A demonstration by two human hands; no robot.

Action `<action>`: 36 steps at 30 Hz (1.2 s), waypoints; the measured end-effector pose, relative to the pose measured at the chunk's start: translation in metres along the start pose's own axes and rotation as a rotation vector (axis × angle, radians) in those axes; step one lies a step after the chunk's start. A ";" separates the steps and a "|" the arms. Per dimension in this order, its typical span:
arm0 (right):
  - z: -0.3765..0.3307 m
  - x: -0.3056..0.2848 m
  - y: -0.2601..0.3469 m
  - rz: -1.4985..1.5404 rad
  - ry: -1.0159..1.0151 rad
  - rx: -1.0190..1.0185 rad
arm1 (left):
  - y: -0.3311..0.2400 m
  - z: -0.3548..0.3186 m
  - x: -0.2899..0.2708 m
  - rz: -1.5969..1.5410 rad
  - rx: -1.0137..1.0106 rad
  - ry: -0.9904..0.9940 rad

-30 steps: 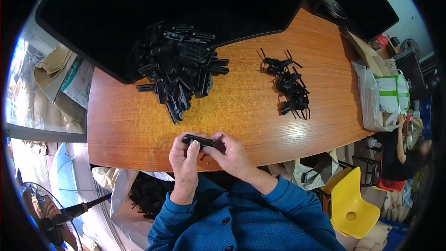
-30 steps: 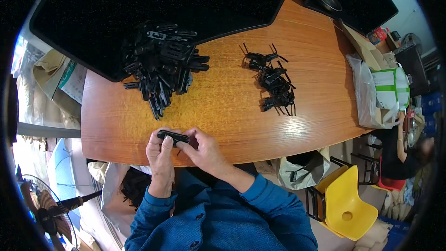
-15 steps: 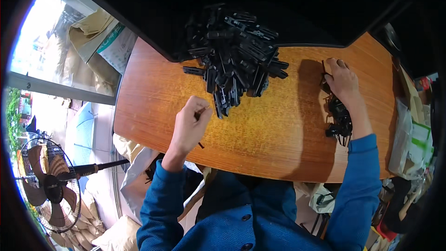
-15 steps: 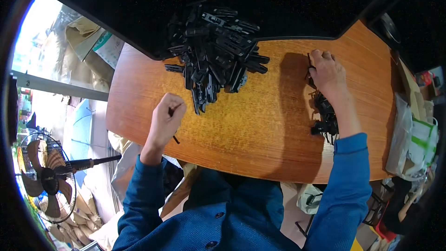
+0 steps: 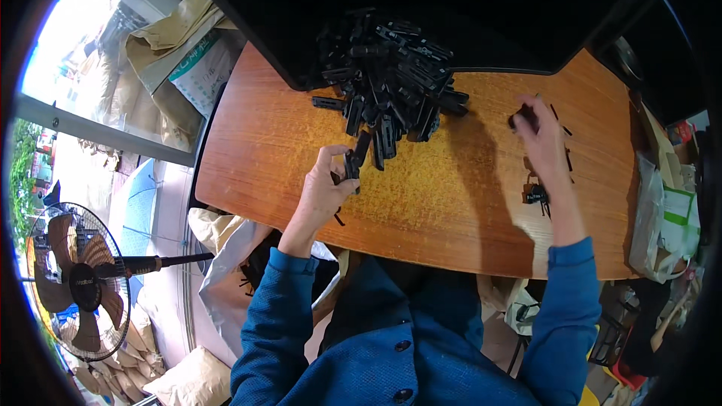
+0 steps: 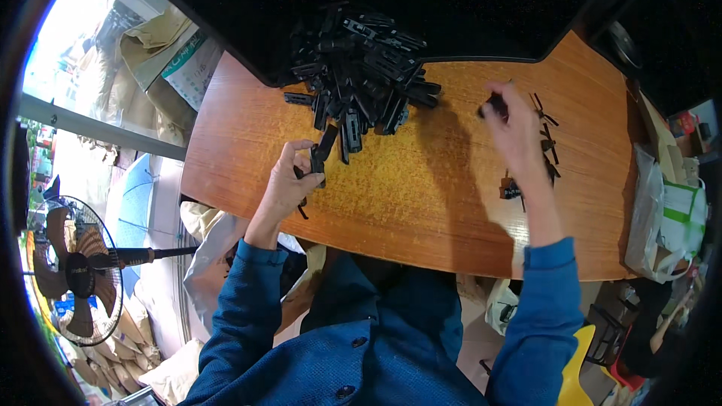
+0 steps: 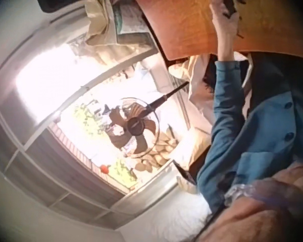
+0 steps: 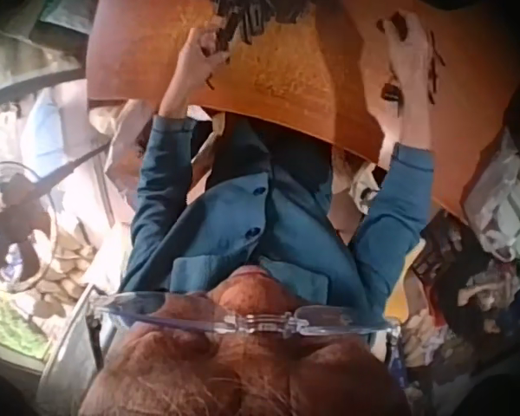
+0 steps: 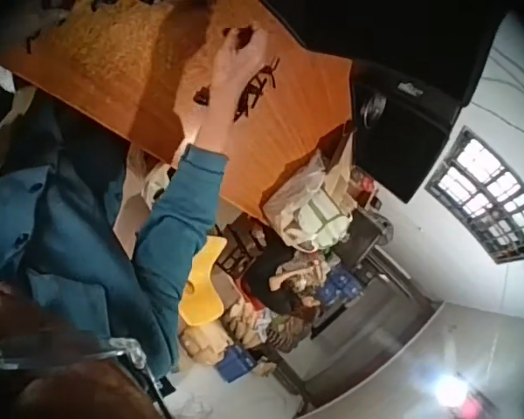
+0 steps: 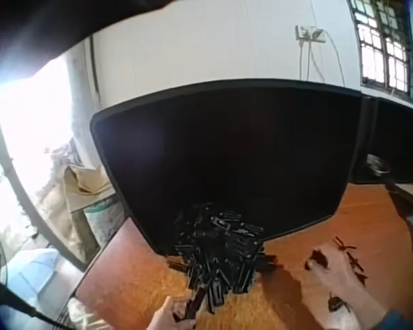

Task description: Assembling small black plastic components by hand at a workbench.

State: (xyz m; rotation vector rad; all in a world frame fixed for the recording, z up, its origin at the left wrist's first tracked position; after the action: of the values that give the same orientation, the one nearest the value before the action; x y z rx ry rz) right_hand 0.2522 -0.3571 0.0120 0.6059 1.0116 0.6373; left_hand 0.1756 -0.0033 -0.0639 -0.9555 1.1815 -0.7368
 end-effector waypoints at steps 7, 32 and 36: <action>-0.137 0.046 0.081 0.789 0.023 0.413 | -0.037 -0.047 0.017 -0.398 -0.245 -0.017; -0.201 -0.011 0.095 0.789 0.232 -0.130 | -0.107 -0.135 0.020 -0.489 -0.385 0.638; -0.211 -0.015 0.094 0.945 0.367 0.032 | -0.092 -0.135 0.019 -0.649 -0.558 0.799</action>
State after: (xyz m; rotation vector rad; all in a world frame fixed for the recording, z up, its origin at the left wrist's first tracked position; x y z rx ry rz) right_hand 0.0376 -0.2712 0.0030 1.0258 1.0432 1.6089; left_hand 0.0502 -0.0897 -0.0012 -1.6267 1.8513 -1.4323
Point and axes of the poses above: each hand's wrist, its own z-axis towards the middle knuckle, its own x-axis out of the palm, y = z × x, the point moved 3 cm from there along z, towards the middle knuckle, and after that the axes turned 15 degrees about -y, right-handed, at the moved point
